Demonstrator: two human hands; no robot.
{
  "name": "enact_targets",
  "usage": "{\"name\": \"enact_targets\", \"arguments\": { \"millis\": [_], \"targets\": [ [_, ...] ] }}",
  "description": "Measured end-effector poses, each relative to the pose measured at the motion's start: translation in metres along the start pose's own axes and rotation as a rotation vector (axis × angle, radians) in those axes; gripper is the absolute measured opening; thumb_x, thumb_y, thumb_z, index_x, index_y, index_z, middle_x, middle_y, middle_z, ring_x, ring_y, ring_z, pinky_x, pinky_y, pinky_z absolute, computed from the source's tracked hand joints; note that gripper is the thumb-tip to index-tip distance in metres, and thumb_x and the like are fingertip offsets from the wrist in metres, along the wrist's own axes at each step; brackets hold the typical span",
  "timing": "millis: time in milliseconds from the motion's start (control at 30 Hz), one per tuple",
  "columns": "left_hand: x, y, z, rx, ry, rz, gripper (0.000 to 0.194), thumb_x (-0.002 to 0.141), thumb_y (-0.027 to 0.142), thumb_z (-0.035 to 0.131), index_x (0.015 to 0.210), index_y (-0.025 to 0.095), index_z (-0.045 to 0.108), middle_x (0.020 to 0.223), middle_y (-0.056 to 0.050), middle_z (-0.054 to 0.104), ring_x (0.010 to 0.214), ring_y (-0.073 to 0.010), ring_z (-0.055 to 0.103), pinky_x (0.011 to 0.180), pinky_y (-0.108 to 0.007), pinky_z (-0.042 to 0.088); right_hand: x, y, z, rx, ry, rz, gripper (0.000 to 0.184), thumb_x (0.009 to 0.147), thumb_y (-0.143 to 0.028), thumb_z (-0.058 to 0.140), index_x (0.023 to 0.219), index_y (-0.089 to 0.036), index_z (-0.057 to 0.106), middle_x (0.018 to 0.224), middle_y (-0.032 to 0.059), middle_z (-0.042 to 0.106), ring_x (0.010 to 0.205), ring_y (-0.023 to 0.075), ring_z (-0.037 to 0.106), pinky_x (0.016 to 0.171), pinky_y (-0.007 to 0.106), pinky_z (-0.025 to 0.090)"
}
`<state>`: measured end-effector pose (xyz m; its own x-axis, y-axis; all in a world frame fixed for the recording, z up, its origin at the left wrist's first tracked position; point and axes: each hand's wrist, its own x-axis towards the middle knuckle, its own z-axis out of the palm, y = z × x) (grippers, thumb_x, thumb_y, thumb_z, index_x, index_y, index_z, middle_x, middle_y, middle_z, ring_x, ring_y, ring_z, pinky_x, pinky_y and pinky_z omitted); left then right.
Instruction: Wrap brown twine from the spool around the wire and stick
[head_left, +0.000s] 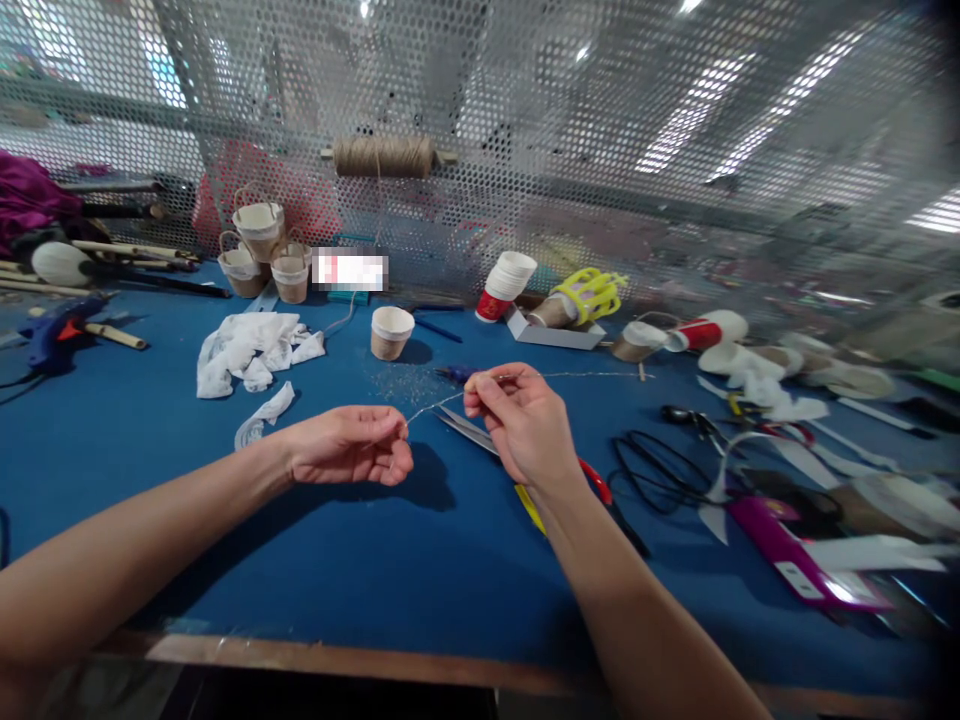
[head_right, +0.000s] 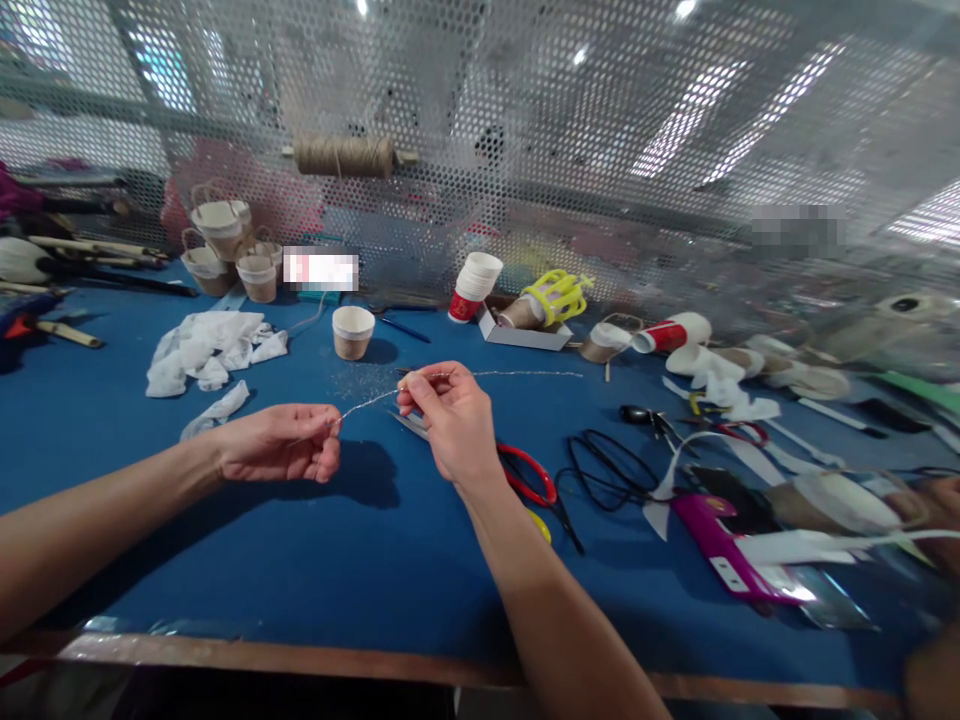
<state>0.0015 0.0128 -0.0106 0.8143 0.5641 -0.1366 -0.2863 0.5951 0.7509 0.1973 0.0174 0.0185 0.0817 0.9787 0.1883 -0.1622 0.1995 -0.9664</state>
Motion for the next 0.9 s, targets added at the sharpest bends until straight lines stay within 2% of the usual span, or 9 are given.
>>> {"name": "enact_targets", "arguments": {
  "millis": [100, 200, 367, 433, 500, 633, 700, 800, 900],
  "targets": [
    [0.002, -0.007, 0.000, 0.020, -0.032, -0.007, 0.025, 0.072, 0.036, 0.062, 0.076, 0.012, 0.054, 0.061, -0.001, 0.058, 0.060, -0.0115, 0.054, 0.063, -0.026, 0.037, -0.001, 0.000, -0.001, 0.020, -0.021, -0.012, 0.016, 0.063, -0.021, 0.068, 0.068, -0.018, 0.053, 0.061, -0.0035, 0.061, 0.054, 0.0075, 0.057, 0.050, 0.020, 0.047],
    [0.002, -0.006, 0.003, 0.241, 0.052, 0.015, 0.027, 0.073, 0.039, 0.059, 0.066, 0.013, 0.052, 0.056, 0.001, 0.052, 0.056, -0.0099, 0.048, 0.061, -0.025, 0.034, -0.002, 0.000, -0.001, -0.041, -0.035, -0.035, 0.013, 0.066, -0.022, 0.066, 0.069, -0.018, 0.054, 0.061, -0.0026, 0.062, 0.053, 0.0077, 0.057, 0.050, 0.021, 0.047],
    [0.001, 0.004, 0.010, 1.257, 0.538, 0.277, 0.020, 0.073, 0.027, 0.056, 0.059, 0.015, 0.049, 0.059, 0.000, 0.048, 0.059, -0.0120, 0.040, 0.063, -0.028, 0.029, -0.005, 0.003, 0.001, -0.222, 0.002, -0.098, 0.014, 0.068, -0.023, 0.066, 0.071, -0.016, 0.054, 0.061, -0.0011, 0.062, 0.052, 0.0088, 0.057, 0.051, 0.023, 0.049],
    [0.000, 0.006, 0.012, 1.430, 0.648, 0.374, 0.018, 0.072, 0.024, 0.055, 0.058, 0.016, 0.049, 0.060, 0.000, 0.046, 0.062, -0.0129, 0.040, 0.065, -0.029, 0.028, -0.004, 0.006, 0.001, -0.236, 0.009, -0.101, 0.014, 0.068, -0.022, 0.066, 0.071, -0.016, 0.053, 0.061, -0.0013, 0.061, 0.053, 0.0091, 0.058, 0.051, 0.023, 0.050],
    [0.000, 0.007, 0.012, 1.305, 0.616, 0.320, 0.018, 0.073, 0.027, 0.054, 0.060, 0.016, 0.050, 0.059, 0.000, 0.046, 0.059, -0.0119, 0.040, 0.062, -0.028, 0.029, -0.003, 0.007, 0.001, -0.193, 0.019, -0.094, 0.014, 0.068, -0.022, 0.065, 0.071, -0.017, 0.053, 0.062, -0.0017, 0.061, 0.054, 0.0090, 0.058, 0.051, 0.023, 0.050],
    [-0.002, 0.010, 0.009, 0.578, 0.380, 0.102, 0.021, 0.075, 0.035, 0.054, 0.069, 0.014, 0.050, 0.063, 0.000, 0.052, 0.059, -0.0093, 0.046, 0.059, -0.024, 0.033, 0.002, 0.005, -0.001, -0.063, 0.059, -0.085, 0.012, 0.066, -0.018, 0.065, 0.070, -0.017, 0.053, 0.062, -0.0020, 0.061, 0.055, 0.0082, 0.057, 0.051, 0.022, 0.049],
    [-0.002, 0.010, 0.008, 0.346, 0.311, 0.058, 0.020, 0.072, 0.031, 0.059, 0.071, 0.013, 0.050, 0.064, 0.000, 0.054, 0.060, -0.0087, 0.049, 0.061, -0.024, 0.034, 0.003, 0.003, -0.002, -0.030, 0.075, -0.090, 0.012, 0.066, -0.016, 0.064, 0.069, -0.017, 0.053, 0.062, -0.0020, 0.062, 0.054, 0.0079, 0.057, 0.051, 0.022, 0.049],
    [-0.001, 0.008, 0.006, 0.273, 0.326, 0.077, 0.017, 0.068, 0.024, 0.064, 0.069, 0.012, 0.051, 0.059, 0.002, 0.053, 0.056, -0.0070, 0.047, 0.058, -0.022, 0.033, 0.004, 0.004, -0.002, -0.004, 0.082, -0.102, 0.012, 0.065, -0.015, 0.064, 0.068, -0.017, 0.052, 0.062, -0.0021, 0.062, 0.053, 0.0080, 0.057, 0.050, 0.022, 0.048],
    [0.002, 0.003, 0.005, 0.356, 0.441, 0.160, 0.017, 0.068, 0.024, 0.064, 0.066, 0.012, 0.051, 0.056, 0.003, 0.050, 0.053, -0.0060, 0.043, 0.054, -0.022, 0.031, 0.004, 0.006, -0.002, -0.008, 0.082, -0.118, 0.012, 0.065, -0.015, 0.064, 0.068, -0.017, 0.053, 0.062, -0.0019, 0.063, 0.054, 0.0084, 0.057, 0.050, 0.022, 0.048]
  ]
}}
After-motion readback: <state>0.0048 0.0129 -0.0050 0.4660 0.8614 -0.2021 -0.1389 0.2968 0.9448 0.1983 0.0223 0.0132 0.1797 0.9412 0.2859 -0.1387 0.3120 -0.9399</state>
